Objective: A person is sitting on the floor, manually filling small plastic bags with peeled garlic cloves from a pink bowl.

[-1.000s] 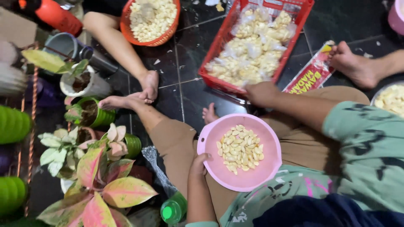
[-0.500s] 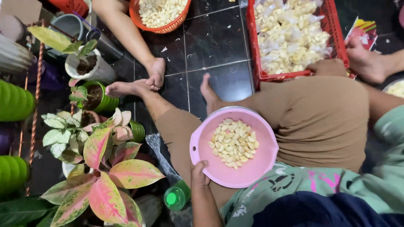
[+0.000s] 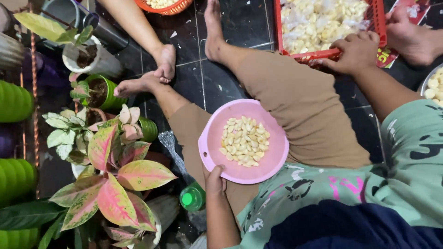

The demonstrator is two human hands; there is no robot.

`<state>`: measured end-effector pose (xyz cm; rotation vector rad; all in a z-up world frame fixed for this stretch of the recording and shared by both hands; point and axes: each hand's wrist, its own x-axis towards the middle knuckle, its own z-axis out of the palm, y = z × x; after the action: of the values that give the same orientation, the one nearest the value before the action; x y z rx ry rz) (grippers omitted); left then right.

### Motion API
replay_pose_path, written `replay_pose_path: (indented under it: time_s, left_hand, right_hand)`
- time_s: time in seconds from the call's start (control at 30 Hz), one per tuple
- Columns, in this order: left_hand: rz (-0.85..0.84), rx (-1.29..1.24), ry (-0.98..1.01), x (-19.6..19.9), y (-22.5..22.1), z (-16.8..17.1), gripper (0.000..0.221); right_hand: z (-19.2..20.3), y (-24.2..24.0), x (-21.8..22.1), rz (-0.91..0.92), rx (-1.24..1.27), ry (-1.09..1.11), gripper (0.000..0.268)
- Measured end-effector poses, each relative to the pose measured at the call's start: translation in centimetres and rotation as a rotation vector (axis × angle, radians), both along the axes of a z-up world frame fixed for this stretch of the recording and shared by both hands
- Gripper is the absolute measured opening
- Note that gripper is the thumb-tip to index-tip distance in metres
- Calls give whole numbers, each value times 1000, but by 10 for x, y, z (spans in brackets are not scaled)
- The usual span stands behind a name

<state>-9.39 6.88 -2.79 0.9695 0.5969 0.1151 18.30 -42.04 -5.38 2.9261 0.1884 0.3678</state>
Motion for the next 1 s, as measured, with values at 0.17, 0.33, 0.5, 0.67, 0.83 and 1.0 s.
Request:
replay_pose_path:
  time_s: [0.17,0.33,0.5,0.67,0.83,1.0]
  left_hand:
    - [-32,199,-99,15,-18,52,78]
    - [-16,250,26,59,-9,52,70]
    - [-41,305,29,77,-6,58,65]
    - [-3,327,-139,57,-10,118,84]
    - [95,169,204,7,20,52,54]
    - [33,-15,83,0,35,1,75]
  right_hand:
    - [-17,-7,1,17,-80,-132,69]
    - [-17,-5,1,13,-59,-93,72]
    - [-15,-6,-4,22,-16,-146,71]
    - [-18,-6,-3,49,-33,-191,70]
    - [-17,-8,-1,58,-32,-155,69]
    - [-30,-16,3,116,24,-192,62]
